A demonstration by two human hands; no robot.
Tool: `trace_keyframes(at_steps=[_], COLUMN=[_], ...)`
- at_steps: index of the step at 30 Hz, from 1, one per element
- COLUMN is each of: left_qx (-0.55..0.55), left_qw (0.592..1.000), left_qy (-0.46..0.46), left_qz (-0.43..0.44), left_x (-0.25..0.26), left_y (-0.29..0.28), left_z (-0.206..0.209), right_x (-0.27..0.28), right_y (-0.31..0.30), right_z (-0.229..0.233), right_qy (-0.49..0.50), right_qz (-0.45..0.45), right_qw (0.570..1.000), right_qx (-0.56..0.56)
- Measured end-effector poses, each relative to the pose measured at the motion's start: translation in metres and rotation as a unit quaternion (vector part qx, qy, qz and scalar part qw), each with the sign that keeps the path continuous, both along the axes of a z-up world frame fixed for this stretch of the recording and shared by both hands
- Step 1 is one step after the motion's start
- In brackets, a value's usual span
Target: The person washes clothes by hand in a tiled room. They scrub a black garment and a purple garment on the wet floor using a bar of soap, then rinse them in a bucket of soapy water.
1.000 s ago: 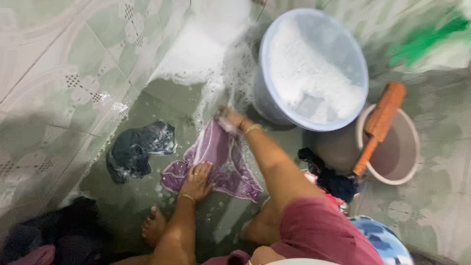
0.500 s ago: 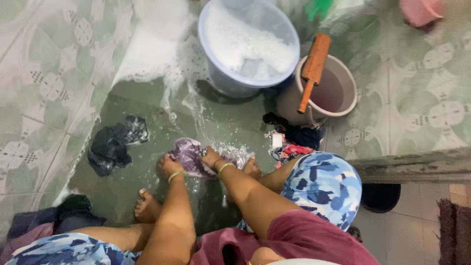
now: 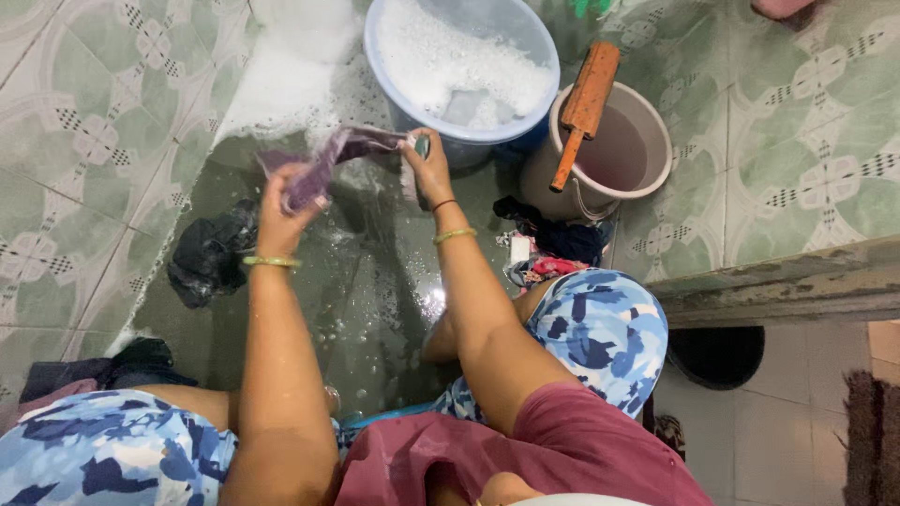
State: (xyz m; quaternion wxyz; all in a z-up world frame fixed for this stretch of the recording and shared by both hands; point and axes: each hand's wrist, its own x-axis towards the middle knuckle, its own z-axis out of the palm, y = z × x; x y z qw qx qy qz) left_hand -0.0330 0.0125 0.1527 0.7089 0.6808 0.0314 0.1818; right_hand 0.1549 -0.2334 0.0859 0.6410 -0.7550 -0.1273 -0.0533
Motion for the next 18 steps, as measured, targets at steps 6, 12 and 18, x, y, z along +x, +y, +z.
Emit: trace_keyframes(at_steps=[6,12,18], left_qx=[0.247,0.455,0.505], left_qw=[0.834,0.806,0.816], left_qy=[0.424,0.351,0.277], left_qz=[-0.253,-0.144,-0.051], left_x=[-0.011,-0.023,-0.015], left_y=[-0.036,-0.065,-0.044], left_z=[-0.116,-0.213,-0.244], right_x=[-0.025,-0.089,-0.044], right_y=[-0.028,-0.062,-0.125], right_z=[-0.092,-0.145,-0.143], right_qy=[0.188,0.212,0.214], right_qz=[-0.030,-0.062,-0.427], right_qw=[0.943,0.887,0.779], right_qx=[-0.274,-0.406,-0.407])
